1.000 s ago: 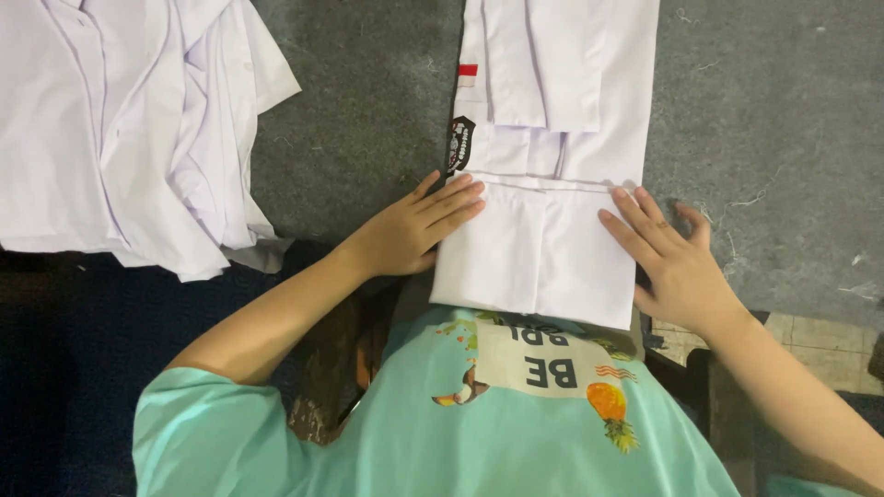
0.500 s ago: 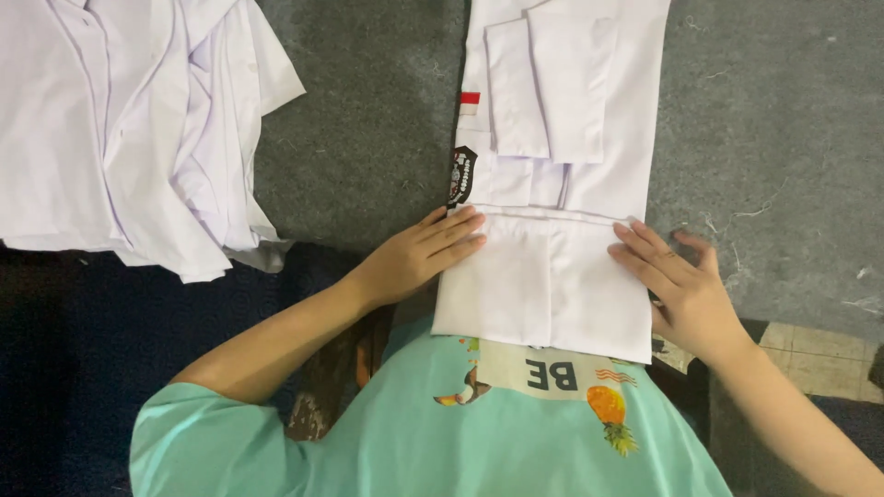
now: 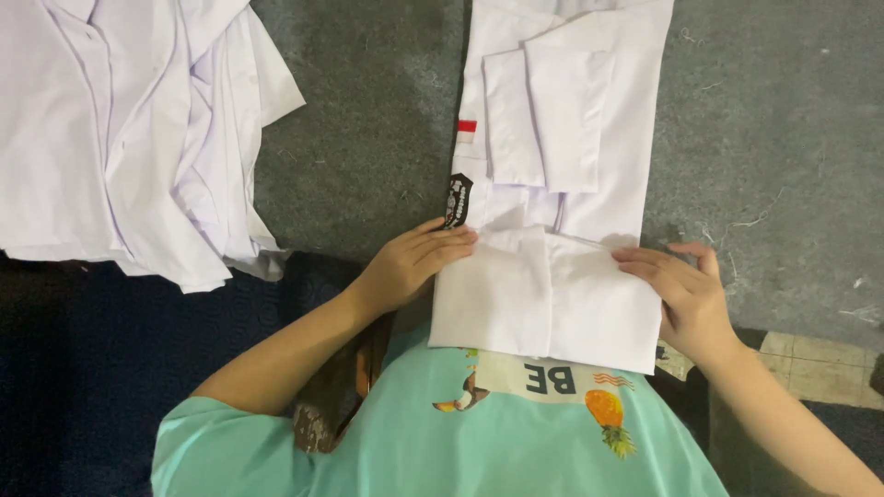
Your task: Folding a white collared shirt on a work table in a factory setting.
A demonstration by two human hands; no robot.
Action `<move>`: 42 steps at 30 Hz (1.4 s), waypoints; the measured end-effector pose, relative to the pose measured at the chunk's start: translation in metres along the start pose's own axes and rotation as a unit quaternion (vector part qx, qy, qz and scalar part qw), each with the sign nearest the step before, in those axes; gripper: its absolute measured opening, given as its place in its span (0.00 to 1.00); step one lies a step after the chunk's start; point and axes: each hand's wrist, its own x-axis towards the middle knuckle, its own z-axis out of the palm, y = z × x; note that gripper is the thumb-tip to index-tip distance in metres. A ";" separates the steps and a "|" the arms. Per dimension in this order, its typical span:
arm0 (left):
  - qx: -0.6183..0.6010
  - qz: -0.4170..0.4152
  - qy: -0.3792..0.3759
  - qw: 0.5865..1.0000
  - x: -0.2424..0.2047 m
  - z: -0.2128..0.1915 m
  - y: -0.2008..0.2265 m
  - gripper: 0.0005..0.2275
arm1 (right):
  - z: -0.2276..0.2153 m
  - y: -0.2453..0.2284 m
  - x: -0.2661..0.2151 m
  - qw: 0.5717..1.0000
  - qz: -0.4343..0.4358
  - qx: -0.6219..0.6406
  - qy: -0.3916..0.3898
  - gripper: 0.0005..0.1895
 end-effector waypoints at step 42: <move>0.079 -0.377 0.182 0.905 0.189 -0.012 -0.144 0.23 | 0.052 0.152 0.170 0.847 0.484 0.209 0.065 0.20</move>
